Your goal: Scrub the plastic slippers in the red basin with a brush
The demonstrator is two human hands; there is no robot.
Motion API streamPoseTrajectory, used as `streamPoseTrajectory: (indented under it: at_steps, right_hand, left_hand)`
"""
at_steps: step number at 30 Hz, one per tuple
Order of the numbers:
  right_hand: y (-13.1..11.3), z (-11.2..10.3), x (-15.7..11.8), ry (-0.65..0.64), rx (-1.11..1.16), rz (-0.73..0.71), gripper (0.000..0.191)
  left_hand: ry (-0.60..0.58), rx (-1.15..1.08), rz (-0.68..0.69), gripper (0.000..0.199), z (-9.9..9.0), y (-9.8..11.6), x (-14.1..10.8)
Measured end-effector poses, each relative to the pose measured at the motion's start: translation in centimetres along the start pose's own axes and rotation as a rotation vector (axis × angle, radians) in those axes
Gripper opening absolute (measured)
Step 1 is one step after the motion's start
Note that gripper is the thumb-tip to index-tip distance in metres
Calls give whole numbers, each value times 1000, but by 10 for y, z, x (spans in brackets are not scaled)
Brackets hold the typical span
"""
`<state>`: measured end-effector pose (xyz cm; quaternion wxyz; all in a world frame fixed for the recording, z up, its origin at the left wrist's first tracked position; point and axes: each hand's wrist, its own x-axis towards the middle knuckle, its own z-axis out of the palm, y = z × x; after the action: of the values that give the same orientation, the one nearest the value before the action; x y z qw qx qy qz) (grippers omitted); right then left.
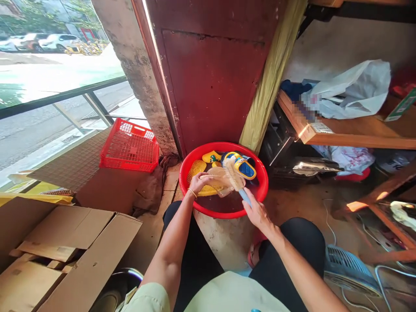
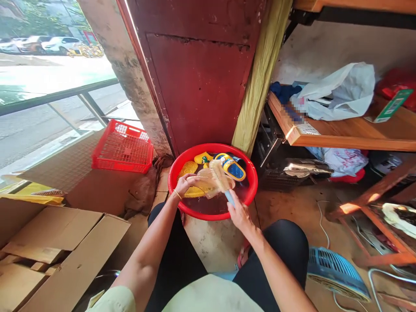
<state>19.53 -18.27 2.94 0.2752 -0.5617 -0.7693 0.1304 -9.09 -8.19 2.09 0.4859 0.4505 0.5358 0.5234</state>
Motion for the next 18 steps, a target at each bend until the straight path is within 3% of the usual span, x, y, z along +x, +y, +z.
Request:
streamPoseTrajectory:
  at_steps: [3,5,7,12,15,18]
  right_hand:
    - [-33,19,20,-85,-141,-62,56]
    - [-35,23,24,-115,-248,-60,53]
    - [-12,14,19,-127,-299,-48,51]
    - [73,-32,-7,-49,-244,72,48]
    - [76,-40,5,-77,-83,26,48]
    - [47,-31,32,-222,46,1,47]
  left_hand:
    - [59,-100,-25,51,-9,4,1]
    - [89,-132,-55,52,-14,5,3]
    - [100,-112,-85,53,-19,3,5]
    - [110,-83,-161,66,-23,-7,13]
    - [133,-155,-139,80,-19,-11,21]
    - [236,-252,-95,85,-12,-14,32]
